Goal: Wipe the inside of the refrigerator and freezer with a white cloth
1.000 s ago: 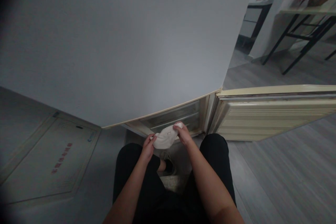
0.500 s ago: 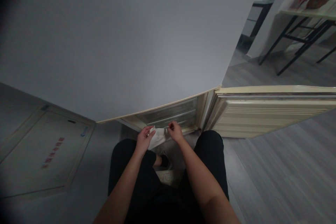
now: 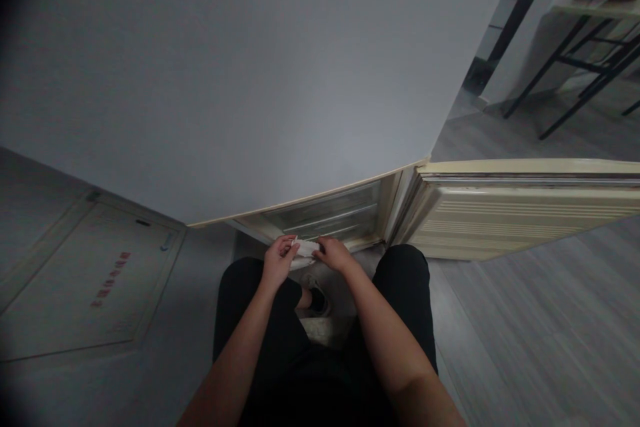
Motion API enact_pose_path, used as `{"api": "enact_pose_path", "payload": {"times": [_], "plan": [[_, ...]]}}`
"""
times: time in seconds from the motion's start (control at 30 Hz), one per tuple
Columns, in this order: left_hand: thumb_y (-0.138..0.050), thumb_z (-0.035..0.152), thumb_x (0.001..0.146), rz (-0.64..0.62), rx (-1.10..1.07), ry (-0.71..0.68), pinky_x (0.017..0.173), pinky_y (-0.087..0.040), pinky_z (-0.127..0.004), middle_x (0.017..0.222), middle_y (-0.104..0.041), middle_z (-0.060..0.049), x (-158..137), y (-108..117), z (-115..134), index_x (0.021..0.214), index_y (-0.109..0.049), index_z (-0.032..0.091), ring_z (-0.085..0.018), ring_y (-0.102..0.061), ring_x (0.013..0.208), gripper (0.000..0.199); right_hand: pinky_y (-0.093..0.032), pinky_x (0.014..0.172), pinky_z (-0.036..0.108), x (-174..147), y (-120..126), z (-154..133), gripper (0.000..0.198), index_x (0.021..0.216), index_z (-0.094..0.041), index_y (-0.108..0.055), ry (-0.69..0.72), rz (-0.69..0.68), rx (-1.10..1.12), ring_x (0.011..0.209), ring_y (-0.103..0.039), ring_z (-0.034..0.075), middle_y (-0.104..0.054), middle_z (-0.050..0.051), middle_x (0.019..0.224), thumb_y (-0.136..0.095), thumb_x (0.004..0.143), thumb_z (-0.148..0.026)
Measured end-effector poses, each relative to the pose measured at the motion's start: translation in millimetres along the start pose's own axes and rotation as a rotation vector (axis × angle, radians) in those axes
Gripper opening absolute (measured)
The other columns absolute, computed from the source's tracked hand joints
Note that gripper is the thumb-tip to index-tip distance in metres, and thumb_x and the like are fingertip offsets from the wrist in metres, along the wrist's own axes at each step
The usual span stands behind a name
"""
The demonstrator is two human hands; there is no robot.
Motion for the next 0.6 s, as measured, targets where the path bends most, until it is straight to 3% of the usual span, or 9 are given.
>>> {"api": "enact_pose_path", "payload": {"times": [0.07, 0.2, 0.3, 0.4, 0.47, 0.53, 0.6], "plan": [[-0.076, 0.037, 0.077, 0.011, 0.002, -0.023, 0.07, -0.05, -0.028, 0.077, -0.07, -0.002, 0.9, 0.3, 4.0, 0.101, -0.069, 0.02, -0.018, -0.066, 0.072, 0.03, -0.031, 0.068, 0.024, -2.7, 3.6, 8.5, 0.015, 0.075, -0.019, -0.063, -0.095, 0.032, -0.061, 0.066, -0.047, 0.014, -0.058, 0.002, 0.074, -0.077, 0.077, -0.018], [-0.073, 0.04, 0.08, 0.031, 0.007, -0.051, 0.073, -0.05, -0.027, 0.083, -0.071, -0.003, 4.0, -2.1, 8.9, 0.103, -0.068, 0.02, -0.017, -0.067, 0.077, 0.031, -0.037, 0.071, 0.025, -9.3, 18.9, 36.1, 0.019, 0.086, -0.018, -0.06, -0.34, 0.257, -0.204, 0.075, -0.052, 0.014, -0.061, 0.006, 0.097, -0.077, 0.077, -0.022], [-0.071, 0.041, 0.081, 0.026, 0.025, -0.068, 0.069, -0.05, -0.027, 0.084, -0.071, -0.003, 5.4, -5.9, 12.5, 0.104, -0.067, 0.02, -0.017, -0.066, 0.075, 0.032, -0.041, 0.069, 0.024, -6.9, 2.7, 57.3, 0.023, 0.077, -0.017, -0.054, -0.467, 0.162, -0.098, 0.071, -0.052, 0.014, -0.059, 0.003, 0.079, -0.067, 0.086, -0.034], [-0.07, 0.04, 0.083, 0.013, 0.062, -0.099, 0.072, -0.051, -0.027, 0.089, -0.072, -0.004, 3.9, -9.9, 18.9, 0.105, -0.069, 0.02, -0.018, -0.067, 0.079, 0.03, -0.045, 0.071, 0.022, 1.9, -23.2, 56.0, 0.029, 0.067, -0.017, -0.052, -0.407, -0.003, 0.022, 0.074, -0.056, 0.014, -0.058, 0.001, 0.07, -0.064, 0.086, -0.035], [-0.069, 0.039, 0.084, 0.006, 0.096, -0.121, 0.075, -0.052, -0.028, 0.095, -0.073, -0.005, 2.0, -11.9, 22.0, 0.105, -0.07, 0.022, -0.019, -0.069, 0.086, 0.027, -0.047, 0.084, 0.023, 7.8, -27.7, 45.4, 0.014, 0.077, -0.016, -0.059, -0.308, 0.028, 0.04, 0.095, -0.06, 0.016, -0.065, 0.004, 0.091, -0.068, 0.081, -0.026], [-0.068, 0.038, 0.085, 0.012, 0.129, -0.134, 0.075, -0.052, -0.029, 0.098, -0.074, -0.006, 0.9, -11.8, 21.8, 0.105, -0.071, 0.022, -0.02, -0.069, 0.089, 0.025, -0.045, 0.097, 0.025, 11.0, -33.5, 34.3, 0.016, 0.093, -0.016, -0.063, -0.223, 0.011, 0.079, 0.114, -0.056, 0.017, -0.064, 0.006, 0.114, -0.068, 0.078, -0.019], [-0.066, 0.037, 0.087, 0.037, 0.156, -0.137, 0.075, -0.051, -0.03, 0.099, -0.074, -0.006, 1.2, -8.9, 18.0, 0.106, -0.07, 0.022, -0.021, -0.069, 0.088, 0.024, -0.045, 0.099, 0.027, 9.5, -45.4, 27.4, 0.016, 0.095, -0.016, -0.063, -0.197, -0.113, 0.134, 0.112, -0.058, 0.017, -0.065, 0.006, 0.112, -0.065, 0.079, -0.016]]}}
Point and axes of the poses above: each hand's wrist, its own x-axis towards the middle knuckle, its own y-axis out of the back of the hand, z = x × y, the point moved 8 cm from there along x, towards the middle knuckle
